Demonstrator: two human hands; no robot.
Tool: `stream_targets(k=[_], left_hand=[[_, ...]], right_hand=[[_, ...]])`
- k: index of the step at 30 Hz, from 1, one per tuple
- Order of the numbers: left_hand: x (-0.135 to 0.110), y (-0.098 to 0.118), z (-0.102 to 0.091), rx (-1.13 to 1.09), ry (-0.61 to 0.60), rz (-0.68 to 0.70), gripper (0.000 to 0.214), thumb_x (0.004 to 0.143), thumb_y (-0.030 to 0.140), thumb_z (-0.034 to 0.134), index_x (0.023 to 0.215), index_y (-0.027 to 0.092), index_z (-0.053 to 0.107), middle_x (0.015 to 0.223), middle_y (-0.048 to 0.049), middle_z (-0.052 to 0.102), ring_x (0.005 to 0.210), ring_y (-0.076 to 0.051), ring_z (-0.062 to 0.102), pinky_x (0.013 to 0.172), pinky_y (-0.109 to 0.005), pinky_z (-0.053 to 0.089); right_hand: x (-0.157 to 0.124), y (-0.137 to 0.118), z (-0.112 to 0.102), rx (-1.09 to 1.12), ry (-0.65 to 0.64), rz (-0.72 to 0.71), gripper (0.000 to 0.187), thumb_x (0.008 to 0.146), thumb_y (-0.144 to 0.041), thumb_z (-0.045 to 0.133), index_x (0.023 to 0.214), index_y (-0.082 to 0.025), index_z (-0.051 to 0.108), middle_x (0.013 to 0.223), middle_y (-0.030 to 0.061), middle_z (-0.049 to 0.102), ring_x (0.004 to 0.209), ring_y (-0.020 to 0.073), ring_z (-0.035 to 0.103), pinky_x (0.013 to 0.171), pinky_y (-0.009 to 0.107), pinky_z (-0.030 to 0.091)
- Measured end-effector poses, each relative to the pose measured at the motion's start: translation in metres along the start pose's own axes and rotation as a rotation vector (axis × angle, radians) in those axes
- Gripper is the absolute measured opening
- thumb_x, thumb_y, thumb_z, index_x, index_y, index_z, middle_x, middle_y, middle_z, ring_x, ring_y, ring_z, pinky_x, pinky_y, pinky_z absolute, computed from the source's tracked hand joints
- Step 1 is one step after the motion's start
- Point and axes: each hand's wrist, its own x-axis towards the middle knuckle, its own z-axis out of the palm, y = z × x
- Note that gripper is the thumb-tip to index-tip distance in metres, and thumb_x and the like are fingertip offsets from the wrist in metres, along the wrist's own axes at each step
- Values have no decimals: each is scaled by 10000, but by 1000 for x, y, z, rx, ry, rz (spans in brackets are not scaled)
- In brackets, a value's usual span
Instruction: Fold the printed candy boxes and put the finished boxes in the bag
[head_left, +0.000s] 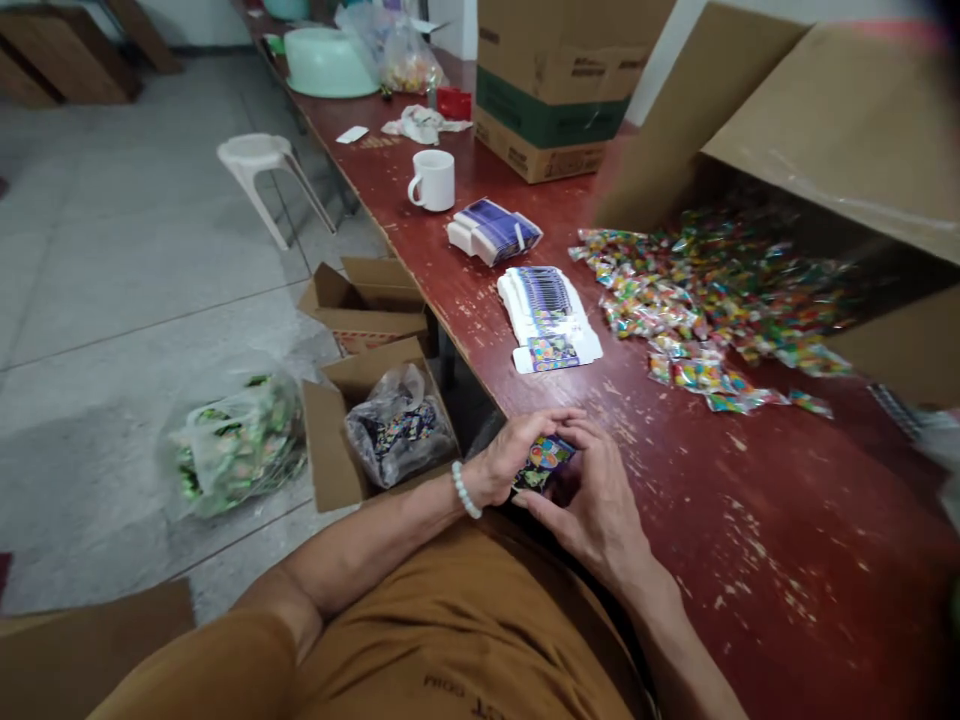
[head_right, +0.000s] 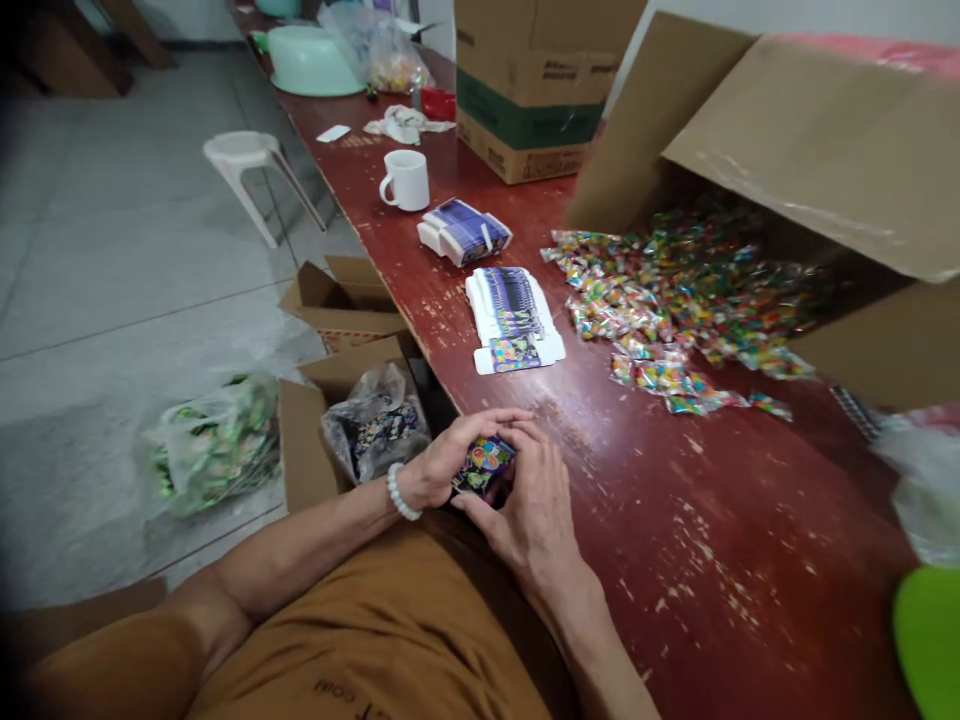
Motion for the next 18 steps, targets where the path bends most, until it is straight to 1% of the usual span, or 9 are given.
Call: stream_targets(k=[2, 4, 7, 8, 10, 12, 14, 16, 18], left_hand=[[-2, 13, -13, 16, 2, -15, 483, 790, 309, 538, 1220, 129, 663, 776, -46, 714, 576, -152, 636, 537, -248, 466], [-8, 33, -36, 77, 35, -12, 532, 815, 357, 501, 1294, 146, 598, 652, -12, 672, 421, -148, 575, 440, -249, 414], [-22, 64, -81, 241, 288, 170, 415, 773, 335, 535, 1105, 108, 637, 617, -19, 660, 409, -159, 588, 418, -251, 431], [-27, 73, -96, 257, 349, 196, 393, 759, 338, 522, 1061, 110, 632, 592, -14, 647, 384, -163, 574, 402, -257, 425], [-36, 85, -120, 274, 416, 209, 384, 743, 345, 475, 1031, 128, 607, 577, -11, 638, 375, -185, 576, 387, -272, 426], [-41, 89, -137, 354, 502, 249, 427, 746, 361, 413, 1067, 141, 589, 595, -10, 637, 389, -196, 585, 395, -286, 439], [-42, 87, -151, 537, 645, 284, 500, 759, 372, 355, 1141, 142, 581, 629, -12, 640, 421, -192, 593, 436, -297, 469], [-38, 78, -167, 716, 783, 277, 547, 766, 365, 338, 1195, 133, 585, 674, -27, 660, 496, -193, 619, 513, -306, 505], [-34, 66, -186, 833, 866, 245, 511, 753, 347, 398, 1158, 136, 627, 754, -56, 703, 650, -218, 667, 634, -321, 534]], right_hand=[[2, -3, 3, 4, -35, -40, 872, 718, -482, 808, 1431, -223, 376, 1415, 195, 456, 1307, 374, 454, 1009, 568, 453], [3, 0, 4, 66, -69, 2, 867, 760, -493, 776, 1464, -237, 340, 1439, 183, 419, 1304, 349, 462, 1017, 554, 466], [2, 11, 1, 157, -20, 177, 685, 831, -461, 719, 1412, -253, 419, 1353, 150, 487, 1098, 272, 592, 935, 492, 530], [2, 15, 0, 178, -3, 233, 649, 842, -446, 712, 1397, -253, 438, 1321, 142, 513, 1023, 246, 617, 909, 474, 542], [2, 18, -1, 221, 7, 305, 638, 840, -420, 721, 1392, -252, 448, 1264, 129, 557, 934, 214, 638, 886, 452, 550], [5, 16, 0, 270, -12, 319, 633, 840, -393, 723, 1394, -254, 448, 1212, 117, 589, 915, 204, 649, 886, 443, 550], [8, 11, 3, 310, -38, 300, 610, 842, -372, 717, 1382, -253, 460, 1162, 105, 612, 898, 199, 655, 882, 439, 551], [10, 6, 7, 340, -50, 284, 569, 847, -362, 706, 1356, -246, 479, 1123, 97, 626, 872, 193, 660, 867, 434, 556], [9, 5, 8, 368, -54, 290, 539, 851, -356, 697, 1334, -240, 488, 1095, 92, 638, 877, 196, 668, 848, 421, 562]])
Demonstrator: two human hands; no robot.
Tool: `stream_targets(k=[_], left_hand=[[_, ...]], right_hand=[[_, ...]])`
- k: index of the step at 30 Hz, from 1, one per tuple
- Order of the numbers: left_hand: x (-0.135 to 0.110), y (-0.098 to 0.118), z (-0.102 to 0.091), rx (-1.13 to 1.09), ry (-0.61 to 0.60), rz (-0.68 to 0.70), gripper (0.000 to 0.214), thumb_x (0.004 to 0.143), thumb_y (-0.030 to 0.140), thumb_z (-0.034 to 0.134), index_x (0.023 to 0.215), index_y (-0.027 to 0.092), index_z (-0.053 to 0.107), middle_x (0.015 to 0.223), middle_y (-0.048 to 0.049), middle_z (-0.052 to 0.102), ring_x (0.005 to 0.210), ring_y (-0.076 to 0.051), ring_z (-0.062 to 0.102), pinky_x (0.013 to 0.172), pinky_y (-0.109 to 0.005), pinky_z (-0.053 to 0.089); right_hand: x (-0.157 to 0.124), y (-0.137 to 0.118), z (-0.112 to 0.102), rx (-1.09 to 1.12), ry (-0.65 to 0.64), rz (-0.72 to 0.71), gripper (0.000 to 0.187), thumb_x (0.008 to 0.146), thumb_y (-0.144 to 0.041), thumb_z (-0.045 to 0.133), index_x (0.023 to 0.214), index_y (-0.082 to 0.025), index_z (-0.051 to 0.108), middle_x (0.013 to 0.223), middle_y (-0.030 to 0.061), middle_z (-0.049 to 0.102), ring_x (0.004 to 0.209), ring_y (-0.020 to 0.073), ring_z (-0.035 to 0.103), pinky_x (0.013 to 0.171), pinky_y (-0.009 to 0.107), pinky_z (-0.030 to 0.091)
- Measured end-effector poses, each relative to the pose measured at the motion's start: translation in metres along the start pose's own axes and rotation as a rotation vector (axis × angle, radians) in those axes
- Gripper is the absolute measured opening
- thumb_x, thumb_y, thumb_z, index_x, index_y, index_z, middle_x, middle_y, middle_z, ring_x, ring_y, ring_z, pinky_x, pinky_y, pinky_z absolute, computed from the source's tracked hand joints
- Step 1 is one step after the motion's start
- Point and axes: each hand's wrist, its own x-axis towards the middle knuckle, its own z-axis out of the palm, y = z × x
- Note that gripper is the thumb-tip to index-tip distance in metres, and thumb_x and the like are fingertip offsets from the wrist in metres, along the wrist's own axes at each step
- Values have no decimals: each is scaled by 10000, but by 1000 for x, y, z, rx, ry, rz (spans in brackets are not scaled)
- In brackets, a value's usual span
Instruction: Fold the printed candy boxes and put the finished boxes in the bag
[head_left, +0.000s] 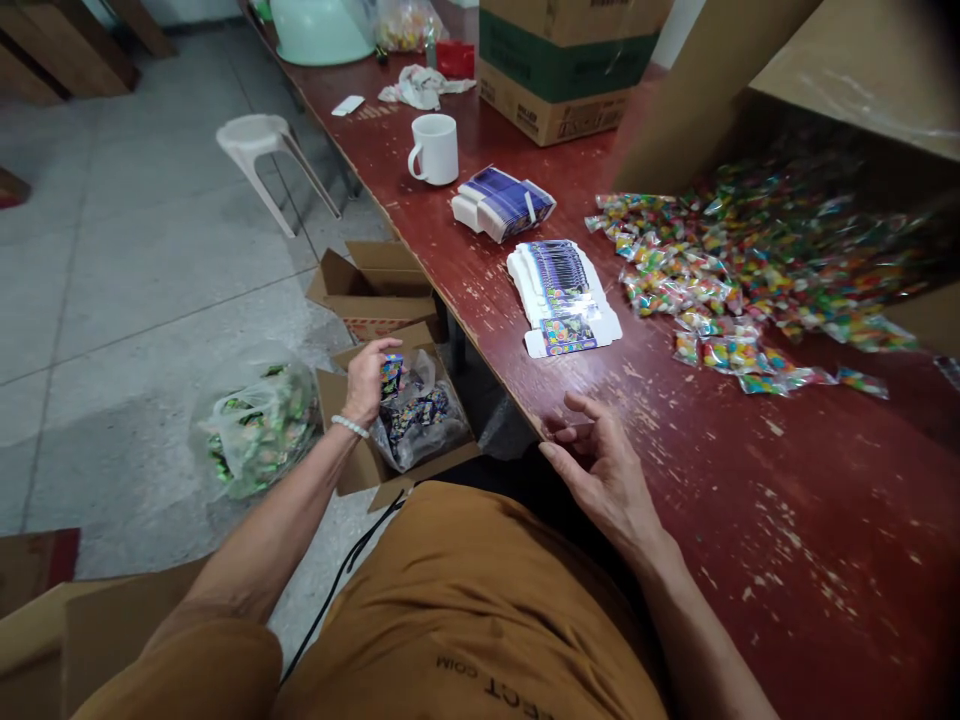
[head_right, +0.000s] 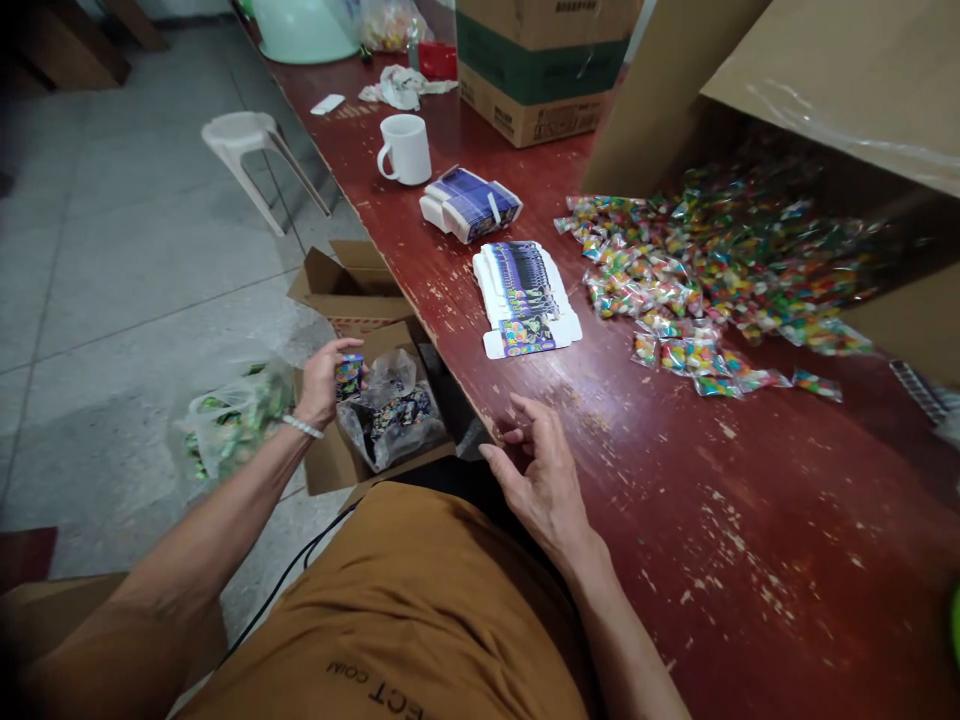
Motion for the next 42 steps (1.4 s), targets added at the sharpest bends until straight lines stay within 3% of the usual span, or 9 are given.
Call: stream_targets(k=[4, 7, 13, 18, 22, 29, 36, 39, 42], left_hand=[[10, -37, 2, 217, 46, 4, 361, 683, 248, 536, 995, 174, 702, 925, -75, 747, 943, -282, 666, 877, -381, 503], [11, -32, 10, 308, 34, 91, 388, 705, 193, 525, 1052, 172, 698, 962, -70, 742, 925, -251, 662, 899, -371, 495], [5, 61, 77, 344, -70, 512, 335, 862, 290, 536, 1143, 208, 699, 1089, -67, 703, 1037, -229, 596, 1016, -363, 404], [-4, 120, 138, 796, -193, 841, 525, 909, 544, 528, 1301, 209, 626, 1202, -157, 619, 1082, -336, 508, 895, -445, 386], [0, 126, 154, 905, -242, 804, 534, 881, 584, 562, 1231, 191, 655, 1119, -179, 623, 1031, -361, 521, 848, -454, 379], [12, 123, 152, 392, -307, 505, 384, 710, 411, 774, 1033, 228, 677, 834, -29, 658, 824, -249, 606, 741, -326, 417], [-10, 130, 140, 68, -416, 364, 436, 706, 564, 702, 850, 153, 670, 726, -29, 683, 583, -168, 596, 556, -273, 452], [-39, 133, 119, -44, -696, 220, 432, 666, 544, 775, 809, 147, 683, 699, -30, 689, 565, -160, 595, 563, -276, 476], [-69, 132, 104, -180, -1209, 14, 453, 639, 453, 846, 936, 138, 713, 872, -65, 739, 742, -185, 656, 688, -276, 503]], right_hand=[[-6, 4, -5, 38, 2, 40, 520, 857, -339, 690, 1324, -240, 485, 1053, 79, 661, 880, 196, 679, 820, 387, 565], [-6, 7, -8, 29, 6, 73, 473, 866, -340, 680, 1295, -233, 510, 1022, 67, 672, 768, 164, 664, 723, 336, 564], [2, 18, 1, -48, 96, 30, 290, 873, -271, 634, 1157, -214, 610, 986, 55, 683, 653, 130, 628, 637, 288, 535], [3, 26, 6, -69, 165, -58, 222, 879, -211, 605, 1100, -206, 632, 941, 43, 676, 667, 136, 627, 670, 287, 528], [4, 25, 7, -54, 190, -100, 201, 879, -184, 596, 1073, -209, 639, 942, 48, 674, 684, 142, 618, 683, 286, 523], [9, 19, 4, 54, 179, -39, 179, 856, -177, 591, 1015, -213, 666, 907, 40, 668, 708, 150, 616, 662, 272, 505], [19, 13, -10, 544, 354, 315, 449, 781, -405, 703, 1172, -213, 597, 1013, 54, 674, 687, 141, 593, 551, 248, 485], [26, 3, -20, 694, 471, 308, 566, 747, -443, 751, 1230, -217, 562, 1056, 53, 675, 743, 143, 615, 601, 246, 506], [25, -10, -27, 717, 413, 256, 408, 770, -433, 753, 1084, -195, 648, 831, 6, 669, 669, 128, 588, 614, 240, 494]])
